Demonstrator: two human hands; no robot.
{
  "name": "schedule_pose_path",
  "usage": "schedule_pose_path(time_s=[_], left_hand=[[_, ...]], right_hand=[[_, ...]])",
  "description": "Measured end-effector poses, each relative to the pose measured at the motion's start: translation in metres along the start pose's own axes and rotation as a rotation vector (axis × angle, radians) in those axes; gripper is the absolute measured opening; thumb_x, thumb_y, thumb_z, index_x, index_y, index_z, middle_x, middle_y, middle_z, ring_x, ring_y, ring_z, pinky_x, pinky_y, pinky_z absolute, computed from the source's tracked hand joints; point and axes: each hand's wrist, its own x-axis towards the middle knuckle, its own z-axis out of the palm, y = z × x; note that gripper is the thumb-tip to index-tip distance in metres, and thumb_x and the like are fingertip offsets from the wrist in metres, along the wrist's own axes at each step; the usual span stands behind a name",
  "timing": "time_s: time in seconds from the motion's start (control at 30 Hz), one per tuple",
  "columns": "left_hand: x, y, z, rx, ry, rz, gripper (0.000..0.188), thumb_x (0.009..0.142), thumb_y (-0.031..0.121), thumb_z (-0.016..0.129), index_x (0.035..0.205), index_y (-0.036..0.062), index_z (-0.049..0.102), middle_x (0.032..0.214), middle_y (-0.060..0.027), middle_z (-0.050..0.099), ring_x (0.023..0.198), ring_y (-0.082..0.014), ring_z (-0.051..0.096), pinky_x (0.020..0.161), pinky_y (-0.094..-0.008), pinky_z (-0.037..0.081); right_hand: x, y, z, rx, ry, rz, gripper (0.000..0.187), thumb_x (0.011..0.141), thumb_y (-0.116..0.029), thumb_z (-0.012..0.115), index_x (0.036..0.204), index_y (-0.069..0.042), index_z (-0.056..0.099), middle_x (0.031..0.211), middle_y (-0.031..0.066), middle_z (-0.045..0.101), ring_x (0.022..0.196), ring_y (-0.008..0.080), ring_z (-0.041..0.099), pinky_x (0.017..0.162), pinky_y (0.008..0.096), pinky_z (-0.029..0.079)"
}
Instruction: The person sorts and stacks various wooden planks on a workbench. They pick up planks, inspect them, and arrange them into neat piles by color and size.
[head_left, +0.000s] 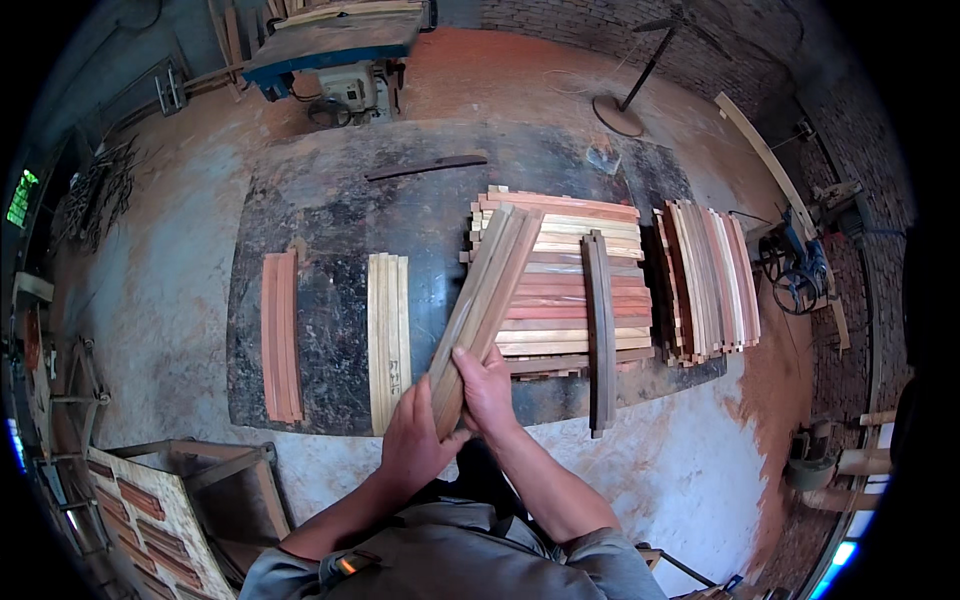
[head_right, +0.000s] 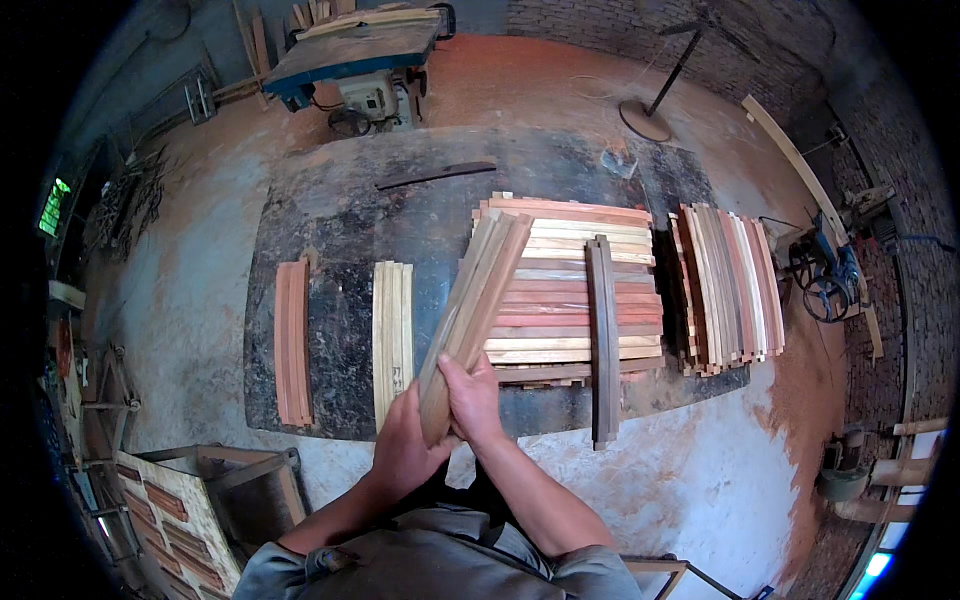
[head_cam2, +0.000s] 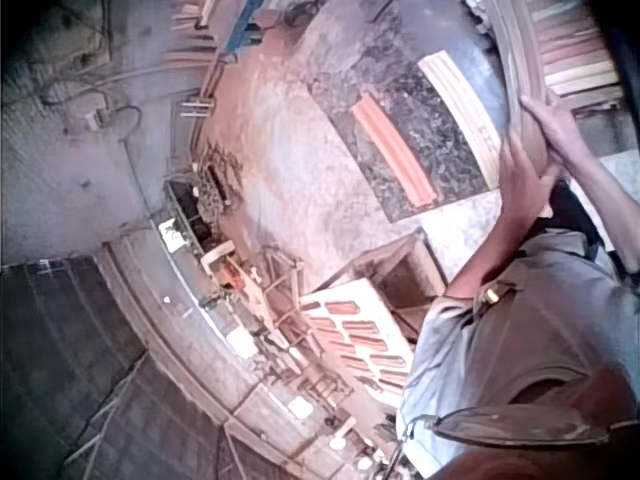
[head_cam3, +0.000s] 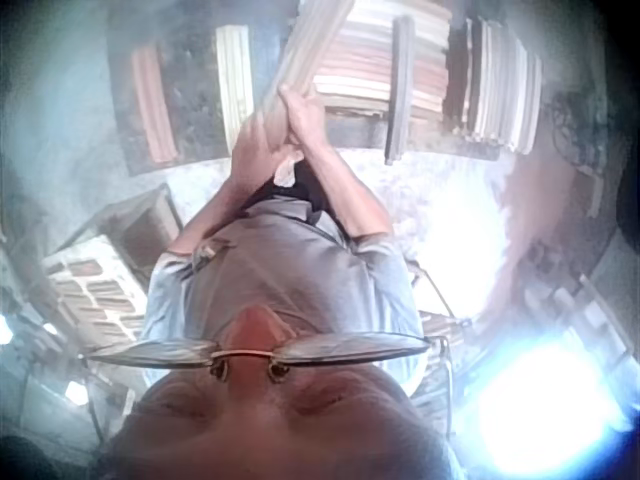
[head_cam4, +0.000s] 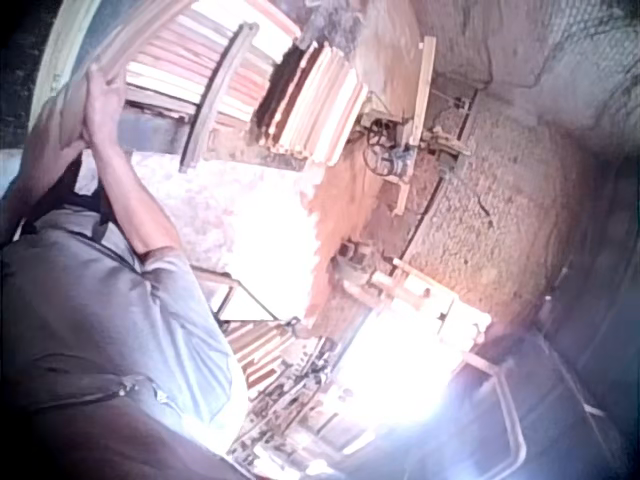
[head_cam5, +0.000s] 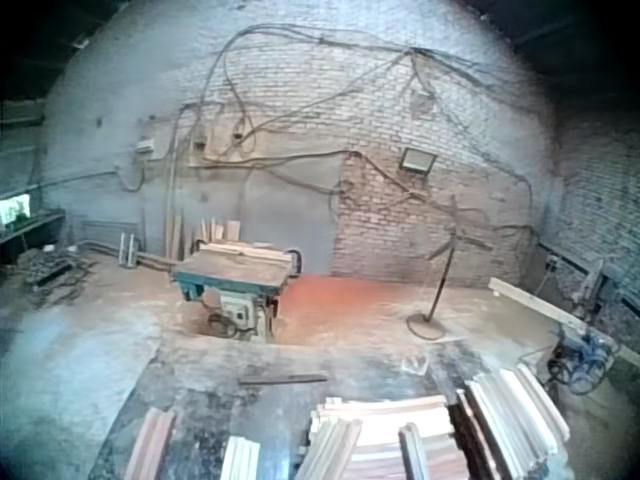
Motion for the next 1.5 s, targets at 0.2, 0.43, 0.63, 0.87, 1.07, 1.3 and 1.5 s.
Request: schedule_pose_path(time_s=[0.2, 0.43, 0.63, 0.87, 1.07, 1.3, 1.5], left_hand=[[0.037, -0.043, -0.026, -0.266, 0.115, -0.152, 0.08, 0.078, 0.014, 0.069, 0.146, -0.0045, 0.032, 0.132, -0.0259, 0.048, 0.12, -0.039, 0.053, 0.102, -0.0433, 0.044], [0.115, -0.134, -0.068, -0.215, 0.25, -0.169, 0.074, 0.077, 0.014, 0.069, 0.145, 0.0019, 0.041, 0.128, -0.0203, 0.055, 0.119, -0.0339, 0.056, 0.103, -0.0407, 0.044], [0.18, -0.203, -0.1, 0.08, 0.301, -0.035, 0.068, 0.079, 0.017, 0.068, 0.141, 0.0041, 0.046, 0.128, -0.0207, 0.055, 0.121, -0.0375, 0.054, 0.103, -0.0419, 0.044], [0.229, -0.223, -0.102, 0.363, 0.067, 0.04, 0.07, 0.077, 0.018, 0.07, 0.142, 0.0047, 0.045, 0.127, -0.0216, 0.055, 0.122, -0.0377, 0.053, 0.101, -0.0444, 0.045], [0.309, -0.257, -0.085, 0.477, -0.075, 0.13, 0.081, 0.078, 0.019, 0.069, 0.148, -0.002, 0.033, 0.14, -0.026, 0.048, 0.13, -0.0406, 0.045, 0.112, -0.0444, 0.037], [0.359, -0.245, -0.064, 0.64, -0.046, 0.011, 0.07, 0.08, 0.011, 0.069, 0.143, 0.0024, 0.04, 0.138, -0.0179, 0.052, 0.126, -0.0361, 0.049, 0.107, -0.045, 0.041], [0.297, -0.166, -0.031, 0.182, 0.11, 0.155, 0.051, 0.089, 0.024, 0.061, 0.131, -0.0038, 0.052, 0.12, -0.0244, 0.062, 0.111, -0.0377, 0.06, 0.099, -0.0419, 0.047]], right_hand=[[0.028, -0.001, 0.046, -0.285, -0.151, -0.131, 0.04, 0.097, -0.019, 0.06, 0.129, 0.002, 0.048, 0.111, 0.0111, 0.062, 0.101, 0.0171, 0.06, 0.091, 0.0325, 0.049], [0.015, -0.003, 0.004, -0.377, -0.11, -0.018, 0.052, 0.099, -0.019, 0.059, 0.141, 0.006, 0.04, 0.134, 0.0193, 0.057, 0.116, 0.0231, 0.06, 0.095, 0.0352, 0.051], [-0.035, -0.022, -0.063, -0.331, 0.182, -0.004, 0.035, 0.099, -0.017, 0.058, 0.128, 0.003, 0.053, 0.114, 0.015, 0.068, 0.096, 0.024, 0.068, 0.082, 0.0354, 0.057], [-0.075, -0.001, -0.109, -0.263, 0.455, -0.046, 0.025, 0.098, -0.014, 0.058, 0.119, 0.0, 0.058, 0.108, 0.0143, 0.069, 0.089, 0.0229, 0.068, 0.076, 0.0362, 0.058], [-0.1, -0.02, -0.106, -0.438, 0.591, -0.069, 0.028, 0.097, -0.015, 0.062, 0.118, 0.004, 0.061, 0.105, 0.01, 0.068, 0.091, 0.017, 0.067, 0.078, 0.0305, 0.055], [-0.09, -0.059, -0.124, -0.985, 0.763, -0.282, 0.036, 0.09, -0.011, 0.067, 0.122, 0.004, 0.058, 0.104, 0.013, 0.067, 0.096, 0.0224, 0.065, 0.088, 0.0331, 0.051], [-0.051, -0.089, -0.147, -1.553, 0.76, -0.334, 0.058, 0.083, -0.021, 0.073, 0.132, 0.002, 0.05, 0.117, 0.0232, 0.058, 0.106, 0.04, 0.058, 0.093, 0.0447, 0.048]])
